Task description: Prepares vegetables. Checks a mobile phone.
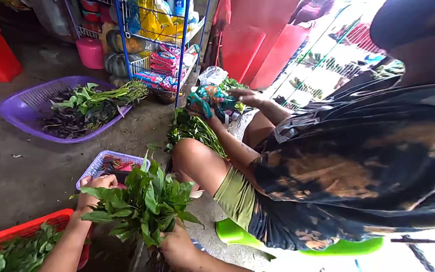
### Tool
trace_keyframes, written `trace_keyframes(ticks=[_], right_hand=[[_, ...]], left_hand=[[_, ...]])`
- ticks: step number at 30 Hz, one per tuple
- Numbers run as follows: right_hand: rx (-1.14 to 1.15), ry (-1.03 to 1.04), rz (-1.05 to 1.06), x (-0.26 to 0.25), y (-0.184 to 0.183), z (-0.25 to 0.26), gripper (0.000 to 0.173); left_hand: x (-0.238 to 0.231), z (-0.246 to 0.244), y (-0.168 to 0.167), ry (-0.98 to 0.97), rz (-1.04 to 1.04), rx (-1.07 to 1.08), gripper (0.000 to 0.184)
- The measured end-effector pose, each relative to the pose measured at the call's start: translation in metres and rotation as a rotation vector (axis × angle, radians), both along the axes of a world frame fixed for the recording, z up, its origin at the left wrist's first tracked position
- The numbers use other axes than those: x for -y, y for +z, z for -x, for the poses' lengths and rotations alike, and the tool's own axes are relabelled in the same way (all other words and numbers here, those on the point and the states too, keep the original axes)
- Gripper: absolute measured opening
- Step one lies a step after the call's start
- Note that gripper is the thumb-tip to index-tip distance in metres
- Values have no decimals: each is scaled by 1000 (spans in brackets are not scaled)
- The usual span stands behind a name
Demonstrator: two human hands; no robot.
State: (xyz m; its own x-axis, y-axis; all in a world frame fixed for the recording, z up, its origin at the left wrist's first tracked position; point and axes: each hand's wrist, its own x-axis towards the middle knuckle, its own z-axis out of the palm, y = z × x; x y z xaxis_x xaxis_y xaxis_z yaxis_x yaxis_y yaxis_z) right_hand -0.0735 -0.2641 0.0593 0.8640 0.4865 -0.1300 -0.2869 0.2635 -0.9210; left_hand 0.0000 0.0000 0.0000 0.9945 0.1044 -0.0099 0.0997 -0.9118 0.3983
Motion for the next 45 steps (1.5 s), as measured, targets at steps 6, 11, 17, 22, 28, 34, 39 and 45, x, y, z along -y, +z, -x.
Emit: trace_keyframes(ticks=[6,11,17,22,28,34,39,45], right_hand=[[52,-180,25,-8,4,0,12],[18,-225,-66,-16,4,-10,17],[55,-162,-103,-29,5,0,23],[110,-40,-95,-48,17,34,18],[289,83,-56,-64,19,119,15],[666,460,17,-63,18,164,24],[672,649,71,-76,10,191,17],[620,601,204,-72,6,188,30]], left_hand=[[-17,20,19,25,231,239,10],[-40,71,109,363,609,492,18],[-54,166,125,655,912,460,11],[-30,253,118,784,1016,392,6],[21,340,94,760,784,492,13],[75,391,63,612,293,516,18],[97,409,65,664,524,666,50],[92,417,57,789,754,662,48]])
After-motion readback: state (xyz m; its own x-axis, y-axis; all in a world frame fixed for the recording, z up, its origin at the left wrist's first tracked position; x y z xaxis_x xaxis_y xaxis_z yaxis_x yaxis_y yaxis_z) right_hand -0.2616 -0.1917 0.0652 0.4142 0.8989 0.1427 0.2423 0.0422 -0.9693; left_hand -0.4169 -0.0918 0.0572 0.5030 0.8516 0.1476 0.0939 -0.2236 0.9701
